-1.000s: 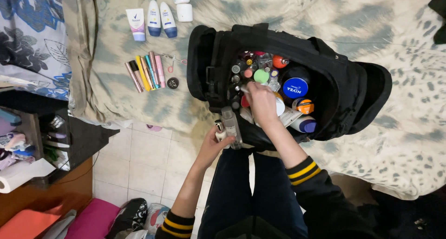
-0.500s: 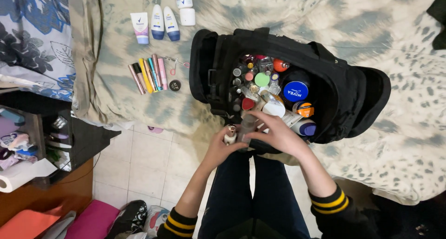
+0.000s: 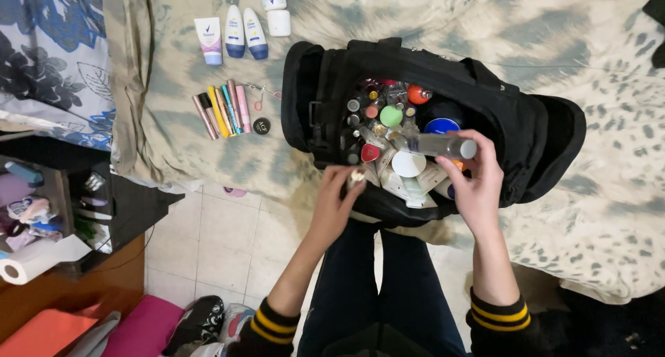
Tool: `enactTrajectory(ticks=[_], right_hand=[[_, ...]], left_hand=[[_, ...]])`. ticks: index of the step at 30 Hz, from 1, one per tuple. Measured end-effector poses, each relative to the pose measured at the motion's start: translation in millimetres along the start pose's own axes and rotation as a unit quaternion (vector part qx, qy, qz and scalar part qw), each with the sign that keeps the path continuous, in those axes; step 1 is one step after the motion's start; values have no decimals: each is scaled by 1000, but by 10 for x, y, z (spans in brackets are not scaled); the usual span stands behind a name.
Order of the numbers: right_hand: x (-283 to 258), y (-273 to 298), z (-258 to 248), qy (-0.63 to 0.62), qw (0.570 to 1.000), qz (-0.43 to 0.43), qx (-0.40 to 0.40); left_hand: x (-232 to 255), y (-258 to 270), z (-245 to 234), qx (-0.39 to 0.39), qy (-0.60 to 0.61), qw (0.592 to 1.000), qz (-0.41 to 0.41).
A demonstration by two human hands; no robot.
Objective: Organizing various toiletries, cosmetics, and perfumes into a travel bag on a bed.
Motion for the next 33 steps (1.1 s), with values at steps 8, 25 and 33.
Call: enactTrajectory(ticks=[8,25,33], right_hand=[[161,288,-202,-19,1000,17,2],[312,302,-649,-7,1000,12,13],[22,211,-763,89,996,-20,-5]], left_hand=[[164,-586,259,22,-206,978,9],[-950,-1205,593,-15,-436,897,-74],[-1160,-1164,667,-53,-457,886,-60]])
Point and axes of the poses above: each hand's wrist, its own y-axis away from the middle knuckle, its own z-axis out of the palm, x = y × z, the point moved 6 cm from there along -y, towards the middle knuckle, and after that the axes turned 3 degrees about -x, right-handed, at the moved point
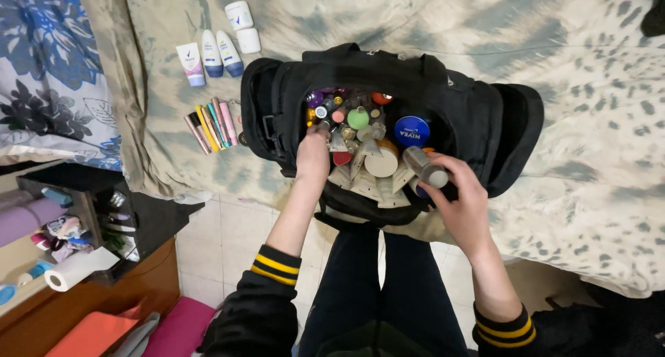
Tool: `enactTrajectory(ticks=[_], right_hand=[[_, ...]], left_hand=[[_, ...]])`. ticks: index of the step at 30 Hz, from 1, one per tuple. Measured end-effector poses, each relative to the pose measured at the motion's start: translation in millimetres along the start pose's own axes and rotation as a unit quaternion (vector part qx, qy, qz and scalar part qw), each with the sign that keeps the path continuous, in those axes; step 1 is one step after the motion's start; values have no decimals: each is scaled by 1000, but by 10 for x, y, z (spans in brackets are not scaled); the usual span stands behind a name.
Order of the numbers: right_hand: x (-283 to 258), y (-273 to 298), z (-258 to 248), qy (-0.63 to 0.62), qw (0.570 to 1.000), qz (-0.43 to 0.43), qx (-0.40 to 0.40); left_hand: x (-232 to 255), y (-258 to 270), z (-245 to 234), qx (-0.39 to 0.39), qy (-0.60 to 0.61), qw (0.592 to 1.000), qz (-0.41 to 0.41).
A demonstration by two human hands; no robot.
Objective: Organizing various toiletries, cosmetics, and perfumes into a travel bag on a bed.
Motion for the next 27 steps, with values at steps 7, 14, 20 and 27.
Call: enactTrajectory(ticks=[7,14,20,27], right_hand=[[-68,-19,-46,6,999,-38,-12],[-54,25,-115,58,998,13,32],[-39,-66,242,115,993,19,17],[569,-586,848,143,990,-7,-6]], left_hand=[[145,132,78,-114,-120,986,-19],[709,614,-769,69,-27,993,96],[951,1150,-866,81,137,979,130],[872,1524,-711,45,248,961,116]])
Point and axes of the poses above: each hand's wrist, its own y-axis away from the middle knuckle, its own z-axis out of the palm, x = y × z, the point moved 6 cm from there along -y, towards the middle knuckle, and after that the axes turned 3 degrees about -x, right-handed, at the moved point
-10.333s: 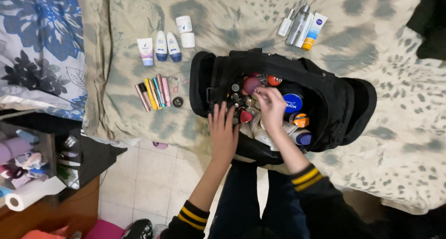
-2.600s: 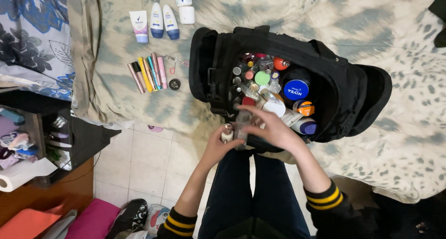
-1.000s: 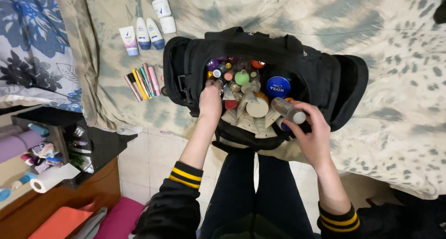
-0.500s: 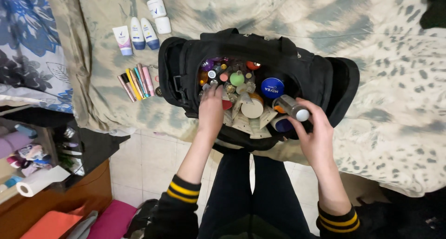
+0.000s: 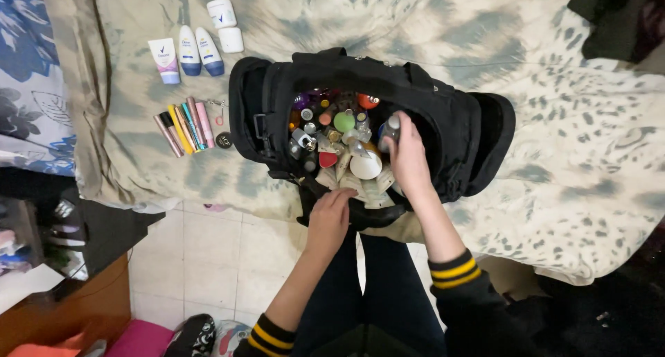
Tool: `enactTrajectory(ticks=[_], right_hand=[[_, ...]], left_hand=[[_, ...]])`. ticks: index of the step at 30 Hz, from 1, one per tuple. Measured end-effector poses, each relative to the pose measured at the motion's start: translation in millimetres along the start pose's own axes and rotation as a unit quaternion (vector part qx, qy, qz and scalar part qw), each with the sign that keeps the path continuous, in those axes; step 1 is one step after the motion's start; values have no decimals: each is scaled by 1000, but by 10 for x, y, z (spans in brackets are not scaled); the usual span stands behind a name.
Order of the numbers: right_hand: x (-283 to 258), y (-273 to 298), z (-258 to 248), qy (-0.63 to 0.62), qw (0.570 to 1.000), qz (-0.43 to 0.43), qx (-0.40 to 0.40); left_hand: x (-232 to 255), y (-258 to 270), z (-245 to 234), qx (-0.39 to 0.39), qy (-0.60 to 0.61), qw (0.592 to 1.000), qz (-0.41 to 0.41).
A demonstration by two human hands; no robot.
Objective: Organizing various toiletries, cosmetics, and perfumes into a travel bag on a bed.
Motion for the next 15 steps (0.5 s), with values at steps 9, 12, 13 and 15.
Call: enactTrajectory(ticks=[9,12,13,15], right_hand=[[655,-253,505,-4,986,166,-32],[669,-194,564,59,989,138,-10],[692,-198,591,58,989,134,-9],[687,-178,592,71,994,84,27]], left_hand=[[-297,175,-176,7,26,1000,-10],[-345,231,-213,12,35,999,-14],[-362,227,-223,15,34,999,-13],[-379,242,-229,12,34,999,-12]])
Point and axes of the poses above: each hand's wrist, its own y-axis away from the middle knuckle, its own z-axis out of the palm, x = y × z, the point moved 6 cm from there along -y, towards the middle knuckle, and after that the axes turned 3 degrees about -x, right-handed, at the moved point
